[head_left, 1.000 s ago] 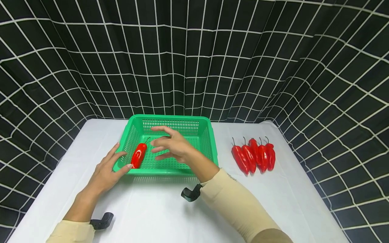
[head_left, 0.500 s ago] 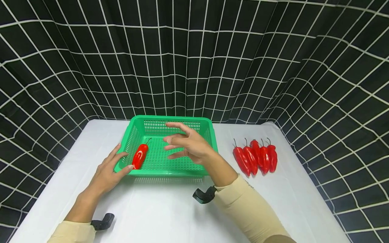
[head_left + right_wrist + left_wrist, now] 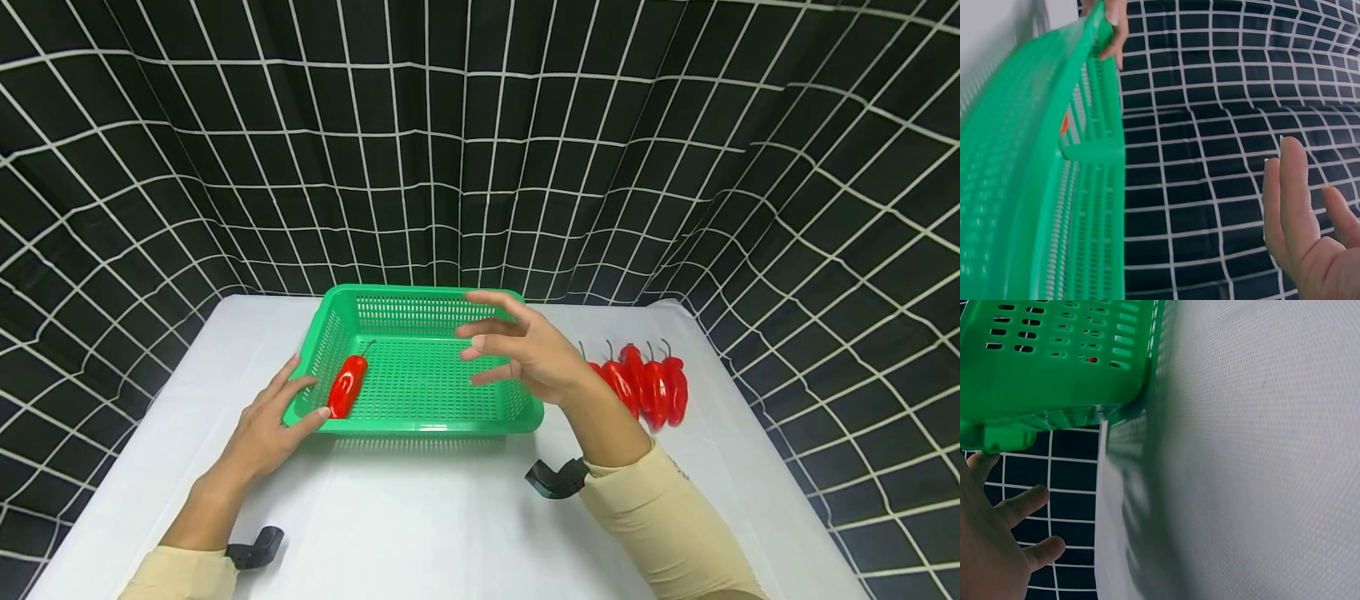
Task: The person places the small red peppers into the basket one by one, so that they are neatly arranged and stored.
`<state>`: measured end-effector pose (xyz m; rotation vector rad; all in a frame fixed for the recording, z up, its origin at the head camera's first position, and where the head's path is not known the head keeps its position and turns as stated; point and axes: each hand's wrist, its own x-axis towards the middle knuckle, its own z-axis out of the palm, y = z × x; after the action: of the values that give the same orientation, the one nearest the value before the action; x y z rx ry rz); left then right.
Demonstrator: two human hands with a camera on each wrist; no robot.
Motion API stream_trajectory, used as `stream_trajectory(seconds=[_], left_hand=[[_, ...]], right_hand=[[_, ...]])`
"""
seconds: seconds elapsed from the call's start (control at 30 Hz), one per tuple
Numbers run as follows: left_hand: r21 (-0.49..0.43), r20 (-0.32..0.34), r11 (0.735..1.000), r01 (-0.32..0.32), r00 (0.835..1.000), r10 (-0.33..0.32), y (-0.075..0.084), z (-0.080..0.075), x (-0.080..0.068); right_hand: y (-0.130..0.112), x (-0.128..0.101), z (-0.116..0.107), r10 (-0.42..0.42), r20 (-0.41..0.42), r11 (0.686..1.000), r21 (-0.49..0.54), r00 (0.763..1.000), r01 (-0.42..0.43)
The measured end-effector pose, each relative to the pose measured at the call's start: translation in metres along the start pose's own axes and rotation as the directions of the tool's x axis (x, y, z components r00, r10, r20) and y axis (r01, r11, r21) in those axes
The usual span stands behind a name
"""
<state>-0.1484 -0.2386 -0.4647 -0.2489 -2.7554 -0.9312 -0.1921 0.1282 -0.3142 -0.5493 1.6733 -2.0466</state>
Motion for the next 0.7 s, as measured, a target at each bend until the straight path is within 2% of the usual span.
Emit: stream_trajectory(seconds=[0.3, 0.7], left_hand=[[-0.014, 0.004, 1.0, -0.001, 1.0, 0.001, 0.003, -0.001, -0.001], [-0.009, -0.003, 1.0, 0.0, 1.0, 0.0, 0.003, 0.0, -0.001]], right_hand=[[-0.013, -0.021, -0.018, -0.049, -0.046, 0.997, -0.058, 0.998, 0.046], [-0.02, -0.052, -0.052, -0.053, -0.151, 0.991, -0.132, 0.987, 0.033]])
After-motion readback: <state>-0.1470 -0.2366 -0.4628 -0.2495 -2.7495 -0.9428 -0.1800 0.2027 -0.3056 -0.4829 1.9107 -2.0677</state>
